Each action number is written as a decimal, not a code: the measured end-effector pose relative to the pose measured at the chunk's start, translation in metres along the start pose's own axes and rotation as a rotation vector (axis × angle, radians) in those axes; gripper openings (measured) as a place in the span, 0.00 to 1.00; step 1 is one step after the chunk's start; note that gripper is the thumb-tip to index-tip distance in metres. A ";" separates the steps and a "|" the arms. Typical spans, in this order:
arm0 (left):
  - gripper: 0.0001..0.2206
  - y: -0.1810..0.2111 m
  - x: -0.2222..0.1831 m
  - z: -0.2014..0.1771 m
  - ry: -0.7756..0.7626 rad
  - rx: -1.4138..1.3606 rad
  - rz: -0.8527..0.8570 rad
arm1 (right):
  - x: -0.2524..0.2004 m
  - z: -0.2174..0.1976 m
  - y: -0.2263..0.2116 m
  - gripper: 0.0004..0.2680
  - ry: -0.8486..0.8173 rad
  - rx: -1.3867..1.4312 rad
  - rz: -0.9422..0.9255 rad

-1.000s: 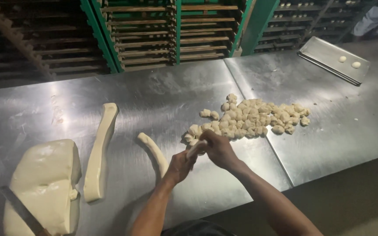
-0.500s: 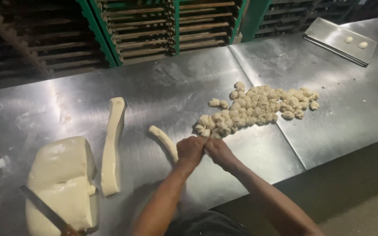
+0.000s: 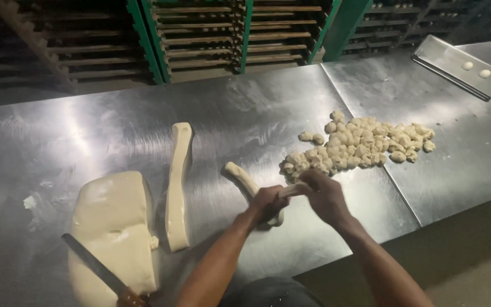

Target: Cutting, portioning, and rolling dough pieces at a bakery station.

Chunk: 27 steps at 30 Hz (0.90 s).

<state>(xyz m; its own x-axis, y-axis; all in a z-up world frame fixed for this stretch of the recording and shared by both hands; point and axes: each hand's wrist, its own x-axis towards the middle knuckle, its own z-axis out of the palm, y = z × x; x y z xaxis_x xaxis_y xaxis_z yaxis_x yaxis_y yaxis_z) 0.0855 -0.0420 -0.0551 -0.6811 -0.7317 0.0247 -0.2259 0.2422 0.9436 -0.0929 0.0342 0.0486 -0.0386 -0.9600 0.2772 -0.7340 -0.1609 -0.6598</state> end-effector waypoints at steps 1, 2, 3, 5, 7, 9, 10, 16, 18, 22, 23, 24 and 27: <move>0.12 0.009 0.000 0.004 0.003 0.000 -0.004 | 0.001 0.003 0.000 0.06 -0.004 0.002 -0.001; 0.13 0.019 0.001 0.009 0.033 0.146 0.003 | 0.002 0.005 0.000 0.06 0.045 0.001 0.033; 0.13 0.028 0.002 0.016 0.059 0.294 0.008 | 0.001 0.006 0.001 0.06 0.094 0.000 0.071; 0.14 0.049 0.002 0.019 -0.012 0.363 0.001 | -0.004 0.014 -0.004 0.06 0.100 0.048 0.024; 0.16 0.069 0.004 0.024 -0.084 0.435 -0.001 | -0.006 0.017 -0.006 0.07 0.112 0.096 -0.023; 0.09 0.088 0.005 0.031 0.109 0.485 0.030 | -0.007 0.019 -0.007 0.10 0.158 0.152 0.079; 0.09 0.097 0.006 0.029 0.107 0.490 0.029 | -0.006 0.019 0.001 0.10 0.161 0.157 0.080; 0.06 0.031 0.034 0.033 0.219 0.720 -0.040 | -0.024 0.036 0.073 0.13 -0.043 0.291 0.432; 0.04 -0.043 0.051 0.023 0.182 0.810 -0.347 | -0.046 0.029 0.073 0.12 -0.776 0.499 0.226; 0.15 -0.058 0.033 0.011 0.198 0.689 -0.519 | -0.014 0.000 0.022 0.04 -0.388 0.139 -0.457; 0.22 -0.057 0.029 0.021 0.250 0.662 -0.393 | -0.004 -0.008 0.018 0.07 -0.087 -0.051 -0.608; 0.29 -0.056 0.024 0.030 0.301 0.633 -0.267 | 0.006 -0.016 0.013 0.13 0.218 -0.243 -0.746; 0.40 0.021 0.010 0.033 0.361 0.476 0.125 | 0.016 0.002 0.059 0.19 0.079 -0.093 -0.436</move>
<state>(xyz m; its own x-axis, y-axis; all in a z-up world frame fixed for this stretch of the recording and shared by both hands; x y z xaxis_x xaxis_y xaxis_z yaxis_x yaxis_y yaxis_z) 0.0509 -0.0231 -0.0455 -0.4620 -0.8291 0.3148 -0.5025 0.5373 0.6774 -0.1352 0.0083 0.0128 0.2386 -0.7863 0.5699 -0.7506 -0.5216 -0.4055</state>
